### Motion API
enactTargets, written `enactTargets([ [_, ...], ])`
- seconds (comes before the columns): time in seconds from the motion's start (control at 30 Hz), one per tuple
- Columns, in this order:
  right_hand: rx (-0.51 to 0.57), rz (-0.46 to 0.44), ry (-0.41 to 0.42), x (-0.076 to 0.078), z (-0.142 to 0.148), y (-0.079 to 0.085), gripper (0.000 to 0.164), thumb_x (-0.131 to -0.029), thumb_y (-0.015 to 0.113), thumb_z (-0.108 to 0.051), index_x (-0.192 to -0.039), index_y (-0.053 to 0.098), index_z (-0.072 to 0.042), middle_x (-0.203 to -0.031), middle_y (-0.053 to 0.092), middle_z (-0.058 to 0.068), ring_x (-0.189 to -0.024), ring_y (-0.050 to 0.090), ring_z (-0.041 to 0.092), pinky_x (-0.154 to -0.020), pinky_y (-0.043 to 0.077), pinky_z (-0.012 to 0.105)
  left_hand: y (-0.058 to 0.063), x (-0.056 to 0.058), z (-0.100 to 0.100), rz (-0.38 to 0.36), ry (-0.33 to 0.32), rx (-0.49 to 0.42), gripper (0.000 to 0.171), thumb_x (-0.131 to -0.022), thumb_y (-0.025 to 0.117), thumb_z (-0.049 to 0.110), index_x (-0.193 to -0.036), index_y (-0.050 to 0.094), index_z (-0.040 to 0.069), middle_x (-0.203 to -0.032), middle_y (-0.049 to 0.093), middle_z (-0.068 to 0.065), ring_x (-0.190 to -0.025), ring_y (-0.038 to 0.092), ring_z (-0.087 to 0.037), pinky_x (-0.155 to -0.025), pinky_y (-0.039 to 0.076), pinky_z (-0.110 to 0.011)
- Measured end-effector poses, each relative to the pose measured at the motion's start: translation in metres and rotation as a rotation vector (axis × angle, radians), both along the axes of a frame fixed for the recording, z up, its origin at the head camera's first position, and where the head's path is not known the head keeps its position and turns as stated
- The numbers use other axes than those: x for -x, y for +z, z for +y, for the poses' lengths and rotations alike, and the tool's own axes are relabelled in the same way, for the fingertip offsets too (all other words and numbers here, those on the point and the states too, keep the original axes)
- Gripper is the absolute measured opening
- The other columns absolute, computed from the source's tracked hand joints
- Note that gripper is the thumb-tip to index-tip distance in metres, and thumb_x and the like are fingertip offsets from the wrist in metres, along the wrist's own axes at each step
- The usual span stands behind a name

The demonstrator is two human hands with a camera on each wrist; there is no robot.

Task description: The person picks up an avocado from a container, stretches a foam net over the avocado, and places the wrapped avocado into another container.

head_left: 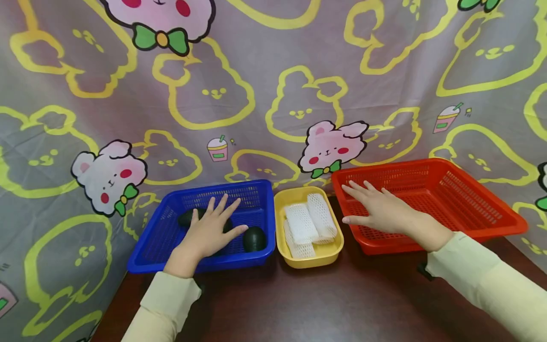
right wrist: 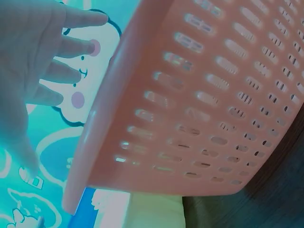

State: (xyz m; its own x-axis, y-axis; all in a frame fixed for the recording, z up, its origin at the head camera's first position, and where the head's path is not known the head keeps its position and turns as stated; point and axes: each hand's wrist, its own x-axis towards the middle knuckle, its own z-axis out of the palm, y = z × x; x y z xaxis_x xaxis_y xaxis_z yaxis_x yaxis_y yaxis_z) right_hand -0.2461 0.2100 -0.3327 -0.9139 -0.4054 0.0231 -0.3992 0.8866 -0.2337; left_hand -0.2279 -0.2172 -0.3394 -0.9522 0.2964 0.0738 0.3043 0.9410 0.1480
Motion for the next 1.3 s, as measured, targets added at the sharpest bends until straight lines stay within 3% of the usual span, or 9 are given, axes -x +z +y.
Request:
enactTargets([
  [0.17,0.022,0.025,0.02,-0.004,-0.002,0.004,0.093,-0.09,0.068,-0.062,-0.161,0.034,-0.012,-0.163,0.03,0.023,-0.147,0.022,0.053,-0.112,0.022,0.071,0.008,-0.002,-0.003,0.037,-0.017,-0.018,0.082,-0.097,0.051,0.069,-0.163,0.031,0.023,-0.165,0.027,-0.016,-0.151,0.015,-0.048,-0.109,0.007,-0.079],
  [0.4,0.034,0.036,0.036,-0.01,-0.004,0.01,0.088,-0.091,0.069,-0.058,-0.159,0.038,-0.013,-0.161,0.033,0.022,-0.146,0.026,0.051,-0.111,0.026,0.069,0.011,-0.003,-0.008,0.054,-0.047,-0.009,0.078,-0.098,0.053,0.066,-0.16,0.038,0.022,-0.162,0.035,-0.014,-0.148,0.026,-0.045,-0.111,0.015,-0.076],
  [0.7,0.027,0.076,0.046,-0.021,-0.008,0.014,0.075,-0.093,0.071,-0.052,-0.153,0.049,-0.013,-0.148,0.051,0.025,-0.134,0.049,0.045,-0.1,0.045,0.064,0.012,-0.005,-0.014,0.11,-0.138,-0.031,0.068,-0.098,0.061,0.057,-0.153,0.051,0.018,-0.146,0.057,-0.012,-0.122,0.061,-0.038,-0.1,0.048,-0.057],
  [0.93,0.067,0.105,0.105,-0.026,-0.014,0.01,0.062,-0.092,0.075,-0.043,-0.144,0.06,-0.012,-0.134,0.065,0.014,-0.118,0.065,0.034,-0.092,0.053,0.056,0.01,-0.006,-0.014,0.043,-0.142,-0.037,0.063,-0.099,0.062,0.053,-0.152,0.052,0.019,-0.145,0.058,-0.012,-0.119,0.064,-0.037,-0.099,0.049,-0.056],
  [1.3,0.111,0.142,0.131,-0.032,-0.019,0.006,0.053,-0.091,0.078,-0.036,-0.137,0.067,-0.011,-0.127,0.069,0.014,-0.113,0.066,0.034,-0.092,0.054,0.055,0.001,-0.005,-0.008,-0.082,-0.171,-0.025,0.057,-0.102,0.059,0.048,-0.151,0.053,0.02,-0.146,0.057,-0.011,-0.13,0.056,-0.034,-0.105,0.044,-0.056],
])
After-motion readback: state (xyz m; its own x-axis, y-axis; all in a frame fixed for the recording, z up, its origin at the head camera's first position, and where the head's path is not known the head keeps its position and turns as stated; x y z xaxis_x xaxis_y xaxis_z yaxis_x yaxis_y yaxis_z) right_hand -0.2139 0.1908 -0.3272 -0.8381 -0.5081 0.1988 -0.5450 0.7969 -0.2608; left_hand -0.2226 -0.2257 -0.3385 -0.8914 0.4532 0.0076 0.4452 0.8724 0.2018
